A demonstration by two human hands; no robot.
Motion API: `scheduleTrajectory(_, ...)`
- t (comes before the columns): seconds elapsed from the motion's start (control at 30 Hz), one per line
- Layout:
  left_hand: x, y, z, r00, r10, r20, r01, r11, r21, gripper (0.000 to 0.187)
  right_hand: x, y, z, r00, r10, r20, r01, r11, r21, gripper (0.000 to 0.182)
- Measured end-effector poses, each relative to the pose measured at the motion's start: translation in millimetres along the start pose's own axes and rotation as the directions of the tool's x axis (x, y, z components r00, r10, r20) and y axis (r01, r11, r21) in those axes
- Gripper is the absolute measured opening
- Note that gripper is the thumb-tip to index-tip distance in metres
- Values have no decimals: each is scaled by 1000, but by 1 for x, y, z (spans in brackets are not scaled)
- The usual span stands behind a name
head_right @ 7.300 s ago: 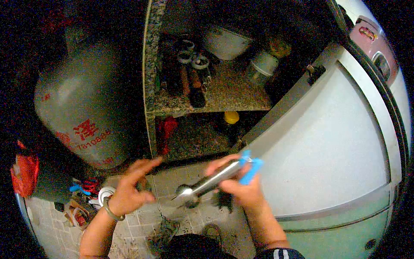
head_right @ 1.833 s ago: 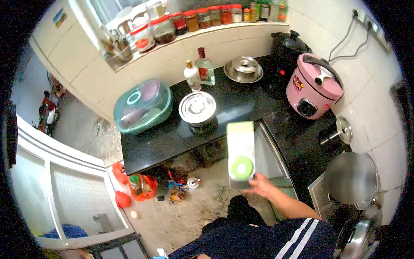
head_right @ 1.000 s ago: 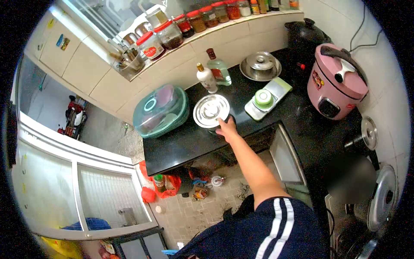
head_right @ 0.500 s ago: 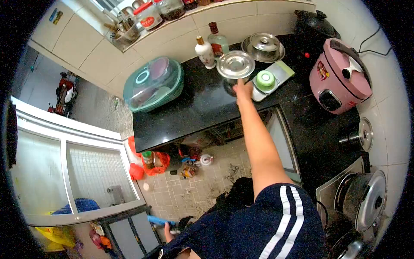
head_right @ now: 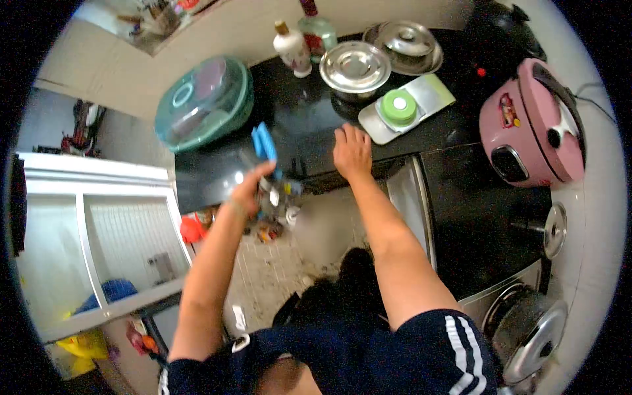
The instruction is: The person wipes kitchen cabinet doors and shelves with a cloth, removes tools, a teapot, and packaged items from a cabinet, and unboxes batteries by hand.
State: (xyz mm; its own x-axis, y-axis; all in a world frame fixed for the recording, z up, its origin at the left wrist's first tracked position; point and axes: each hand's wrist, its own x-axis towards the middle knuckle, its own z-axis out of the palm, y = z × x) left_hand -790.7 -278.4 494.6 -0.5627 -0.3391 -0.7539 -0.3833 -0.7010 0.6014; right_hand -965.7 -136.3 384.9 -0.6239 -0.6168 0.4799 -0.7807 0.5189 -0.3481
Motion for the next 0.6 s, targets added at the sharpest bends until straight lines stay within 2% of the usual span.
scheduleTrajectory(0.03,36,10,-2,993,-120,-4,120,992,25,44,0,2,6,1000,-14,1,14,998,-64,27)
scheduleTrajectory(0.07,51,23,9,989,-122,-83,130,987,99,44,2,4,9,999,-36,39,39,998,-54,27)
scheduleTrajectory(0.1,83,25,7,974,-50,-219,107,960,258,43,3,3,9,1000,-27,13,27,998,-63,26)
scheduleTrajectory(0.17,130,37,7,986,-108,-128,136,963,231,37,2,2,10,1000,-6,2,6,998,-70,25)
scheduleTrajectory(0.2,127,47,22,973,-80,-217,139,952,272,34,2,3,11,999,-24,38,26,998,-60,25)
scheduleTrajectory(0.23,126,55,33,972,-99,-214,151,959,242,33,2,3,12,999,-22,25,23,998,-52,26)
scheduleTrajectory(0.3,196,54,9,950,-6,-314,168,855,491,41,3,3,13,1000,-12,27,14,998,-65,28)
scheduleTrajectory(0.37,160,72,31,917,200,-345,45,809,587,55,2,5,18,999,-30,24,32,997,-73,28)
scheduleTrajectory(0.4,158,78,31,907,249,-340,21,779,627,65,1,5,18,999,-36,1,36,996,-86,29)
scheduleTrajectory(0.47,158,81,25,844,419,-335,-142,777,613,67,2,4,15,998,-43,37,46,996,-80,28)
scheduleTrajectory(0.53,146,83,15,763,502,-408,-104,718,688,63,3,4,16,998,-41,37,44,994,-101,28)
scheduleTrajectory(0.57,149,68,2,536,744,-399,-304,611,731,56,3,2,15,998,-41,37,45,993,-113,27)
scheduleTrajectory(0.6,109,65,3,494,816,-300,-322,493,808,49,2,1,14,999,-30,46,35,992,-120,26)
